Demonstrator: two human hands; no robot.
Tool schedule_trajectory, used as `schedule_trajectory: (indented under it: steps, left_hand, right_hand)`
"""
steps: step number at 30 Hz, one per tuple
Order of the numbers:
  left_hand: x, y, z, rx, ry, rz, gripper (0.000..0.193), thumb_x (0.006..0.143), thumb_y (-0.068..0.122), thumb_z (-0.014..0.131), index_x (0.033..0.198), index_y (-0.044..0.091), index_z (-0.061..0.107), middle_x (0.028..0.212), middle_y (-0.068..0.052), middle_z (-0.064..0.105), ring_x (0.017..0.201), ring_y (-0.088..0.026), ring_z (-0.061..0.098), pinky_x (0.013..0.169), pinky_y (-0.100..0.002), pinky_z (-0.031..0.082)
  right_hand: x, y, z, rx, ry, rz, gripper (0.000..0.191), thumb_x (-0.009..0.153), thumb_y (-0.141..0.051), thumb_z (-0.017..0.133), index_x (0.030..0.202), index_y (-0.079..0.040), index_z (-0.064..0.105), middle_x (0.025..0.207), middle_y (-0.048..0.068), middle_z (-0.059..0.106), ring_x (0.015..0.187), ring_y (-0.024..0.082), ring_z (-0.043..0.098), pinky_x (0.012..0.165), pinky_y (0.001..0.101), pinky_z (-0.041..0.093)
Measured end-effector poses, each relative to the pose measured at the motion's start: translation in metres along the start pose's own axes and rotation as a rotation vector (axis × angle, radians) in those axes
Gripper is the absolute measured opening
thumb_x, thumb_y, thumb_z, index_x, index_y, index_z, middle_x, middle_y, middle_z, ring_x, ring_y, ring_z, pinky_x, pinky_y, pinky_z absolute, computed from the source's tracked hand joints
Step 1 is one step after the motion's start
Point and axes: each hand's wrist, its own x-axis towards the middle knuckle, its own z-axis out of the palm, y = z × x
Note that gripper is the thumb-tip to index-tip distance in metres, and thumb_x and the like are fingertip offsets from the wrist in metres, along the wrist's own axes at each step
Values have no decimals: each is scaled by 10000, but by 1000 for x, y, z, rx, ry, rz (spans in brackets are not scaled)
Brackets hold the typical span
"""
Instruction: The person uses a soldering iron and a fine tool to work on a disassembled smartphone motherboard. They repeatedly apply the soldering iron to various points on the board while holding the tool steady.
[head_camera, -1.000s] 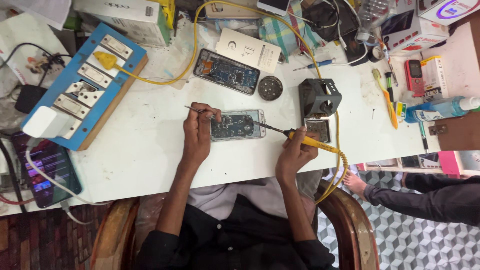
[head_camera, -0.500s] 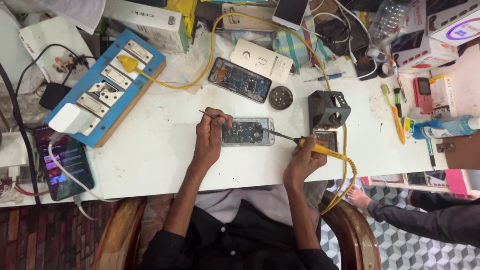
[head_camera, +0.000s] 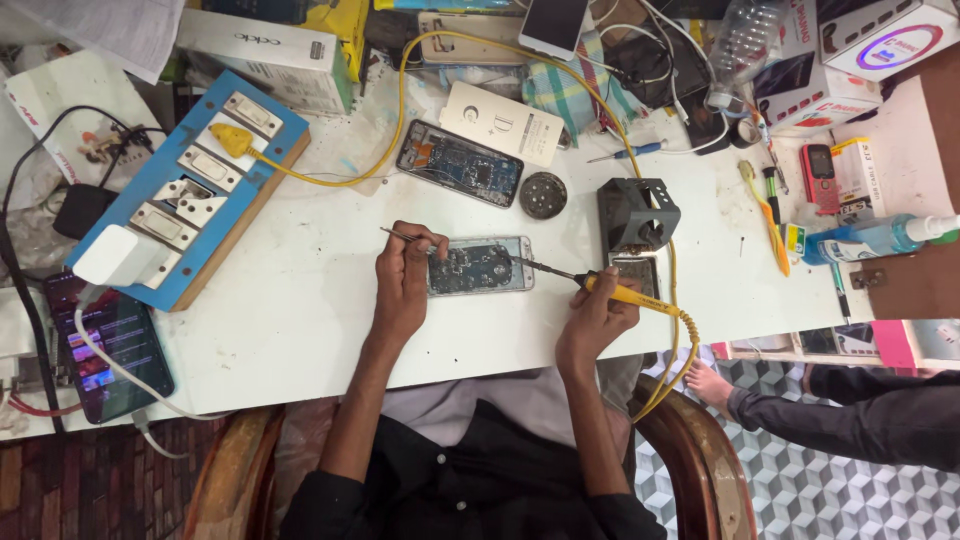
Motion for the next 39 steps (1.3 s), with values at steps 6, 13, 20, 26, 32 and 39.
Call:
schedule_trajectory:
  steps: [6,13,20,26,32,39]
  left_hand:
    - [0,-1,1,-20,0,-8,229,1146,242,420,1059,49,507,880,-33,662,583,-6,345,550,-198,338]
    - [-1,0,-1,-9,-5,7,228,1146,230,428,1054,40,517,888,-42,680,589,-13,362,566,-208,358]
    - [-1,-2,0,-21,-26,97,233,1189,226,438,1092,34,527,926,-51,681,697,-30,456,675,-228,421]
    - [-1,-2,0,28,17,38,219,1148,209,451,1056,33,544,907,-57,722,599,-12,411,584,-216,389]
    - [-1,-1,-1,14,14,30,224,1141,213,446,1055,35,551,916,-61,727,574,-5,380,544,-206,357]
    - [2,2,2,-39,-12,114,230,1159,222,429,1049,38,513,909,-47,661,795,-39,536,786,-229,462]
  right_hand:
    - [1,0,-2,33,-4,42,254,1067,-169,572,850,-92,462,648,17,513,489,72,460,447,225,367]
    - [0,1,-3,27,-22,14,270,1079,-140,576,838,-73,473,679,26,521,499,77,452,458,230,366]
    - [1,2,-2,33,11,37,257,1068,-128,576,841,-81,466,687,20,518,500,72,452,460,228,372]
    - [0,0,-2,3,27,22,256,1069,-131,576,842,-76,471,698,13,514,493,65,445,452,226,371]
    - [-1,2,-3,-4,36,5,238,1065,-132,580,852,-70,493,698,24,543,496,68,453,457,222,369]
    - [0,3,-4,1,-14,31,231,1057,-123,584,851,-71,491,668,23,524,500,74,466,455,227,362]
